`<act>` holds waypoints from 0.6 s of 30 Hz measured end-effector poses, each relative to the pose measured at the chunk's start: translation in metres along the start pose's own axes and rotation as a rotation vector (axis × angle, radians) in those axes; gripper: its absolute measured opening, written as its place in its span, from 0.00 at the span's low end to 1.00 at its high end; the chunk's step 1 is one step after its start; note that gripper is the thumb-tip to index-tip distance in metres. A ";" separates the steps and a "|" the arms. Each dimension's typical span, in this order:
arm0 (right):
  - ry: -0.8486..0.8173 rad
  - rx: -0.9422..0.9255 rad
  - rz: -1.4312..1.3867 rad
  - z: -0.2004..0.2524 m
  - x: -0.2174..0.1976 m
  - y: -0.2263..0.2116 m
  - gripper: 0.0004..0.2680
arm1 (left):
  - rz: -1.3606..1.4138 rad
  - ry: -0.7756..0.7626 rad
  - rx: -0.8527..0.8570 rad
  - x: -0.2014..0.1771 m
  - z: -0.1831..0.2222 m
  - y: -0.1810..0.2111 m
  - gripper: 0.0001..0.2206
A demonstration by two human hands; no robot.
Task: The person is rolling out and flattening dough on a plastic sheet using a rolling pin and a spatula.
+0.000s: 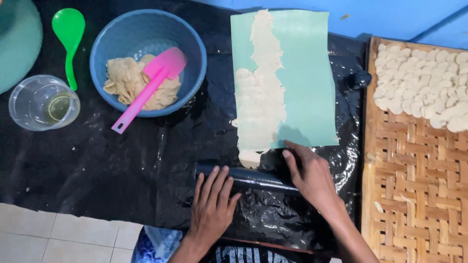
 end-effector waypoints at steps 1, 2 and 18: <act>-0.005 -0.002 -0.001 -0.003 0.003 -0.002 0.11 | -0.002 0.000 -0.006 0.000 0.001 -0.001 0.22; -0.014 0.006 0.019 -0.006 0.006 -0.003 0.11 | 0.011 0.005 -0.012 0.001 0.001 -0.001 0.22; -0.071 0.372 -0.248 -0.029 0.043 -0.010 0.10 | 0.009 -0.026 -0.039 0.007 0.000 -0.003 0.24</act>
Point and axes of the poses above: each hand's wrist, its own z-axis away from the middle knuckle, its own x-axis out of the palm, y = z × x, the point moved 2 cm from there along -z, towards the middle knuckle, and after that the axes turned 2 degrees about x, right-handed, at the moved point
